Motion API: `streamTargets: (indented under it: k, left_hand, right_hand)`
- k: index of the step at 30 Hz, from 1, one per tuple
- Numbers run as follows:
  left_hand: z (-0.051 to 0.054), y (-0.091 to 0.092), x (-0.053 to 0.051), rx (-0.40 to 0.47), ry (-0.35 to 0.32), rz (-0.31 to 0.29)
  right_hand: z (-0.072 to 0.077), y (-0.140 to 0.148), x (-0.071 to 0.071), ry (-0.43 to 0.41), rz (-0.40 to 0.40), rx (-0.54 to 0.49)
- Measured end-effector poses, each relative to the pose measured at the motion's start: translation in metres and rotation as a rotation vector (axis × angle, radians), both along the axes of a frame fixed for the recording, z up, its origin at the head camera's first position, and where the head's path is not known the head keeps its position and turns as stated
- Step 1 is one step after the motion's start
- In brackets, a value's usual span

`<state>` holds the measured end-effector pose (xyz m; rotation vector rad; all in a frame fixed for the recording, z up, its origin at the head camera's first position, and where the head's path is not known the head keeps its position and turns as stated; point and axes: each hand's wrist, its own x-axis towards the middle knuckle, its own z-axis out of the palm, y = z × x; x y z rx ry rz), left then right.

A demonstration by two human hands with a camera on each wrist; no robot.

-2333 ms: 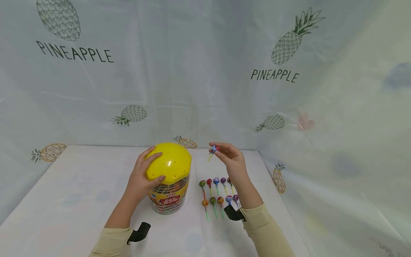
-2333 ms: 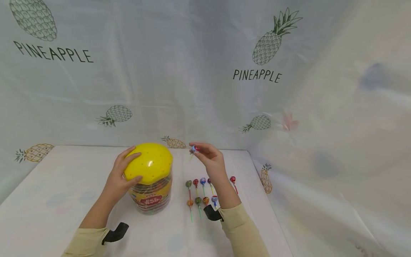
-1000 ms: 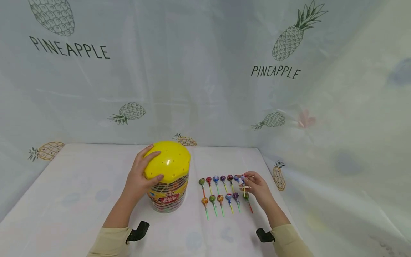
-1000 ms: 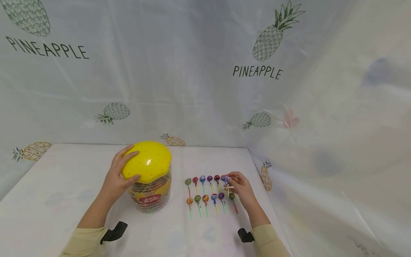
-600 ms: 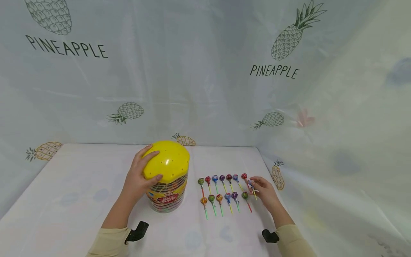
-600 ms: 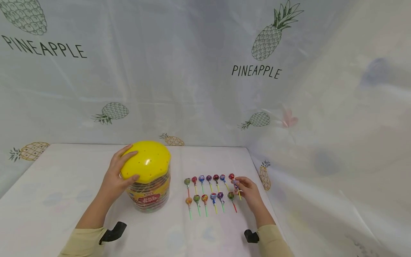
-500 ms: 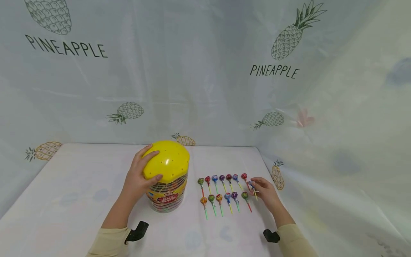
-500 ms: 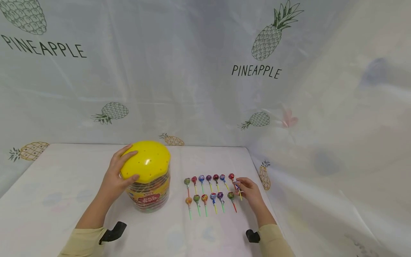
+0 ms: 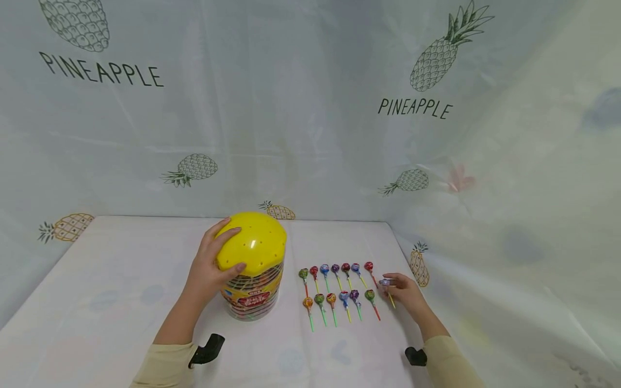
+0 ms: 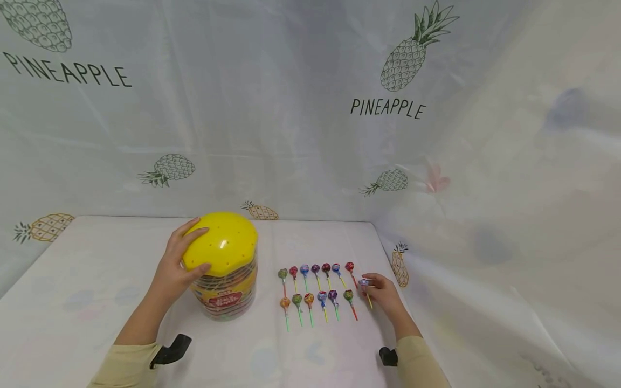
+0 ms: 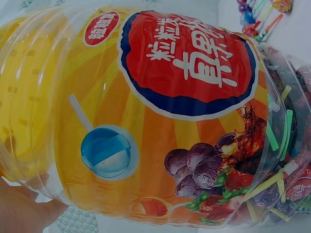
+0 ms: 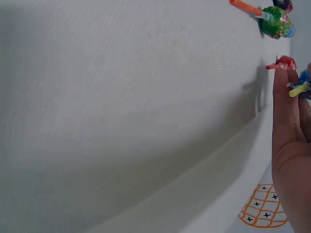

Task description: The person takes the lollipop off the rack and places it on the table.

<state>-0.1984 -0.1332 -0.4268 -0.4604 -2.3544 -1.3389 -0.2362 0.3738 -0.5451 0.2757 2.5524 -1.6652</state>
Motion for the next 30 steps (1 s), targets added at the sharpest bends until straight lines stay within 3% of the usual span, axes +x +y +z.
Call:
streamTargets:
  k: [5,14,30]
  left_hand:
    - [-0.001,0.0,-0.001,-0.003,-0.002,0.002]
    - [-0.001,0.0,0.0,-0.002,0.0,-0.007]
    - [-0.001,0.0,0.0,0.007,0.012,-0.007]
  right_hand:
    - [-0.006,0.0,-0.001,0.019,0.004,0.151]
    - [-0.012,-0.004,-0.003,0.002,0.029,0.295]
    - [-0.014,-0.007,-0.006,0.003,0.087,0.389]
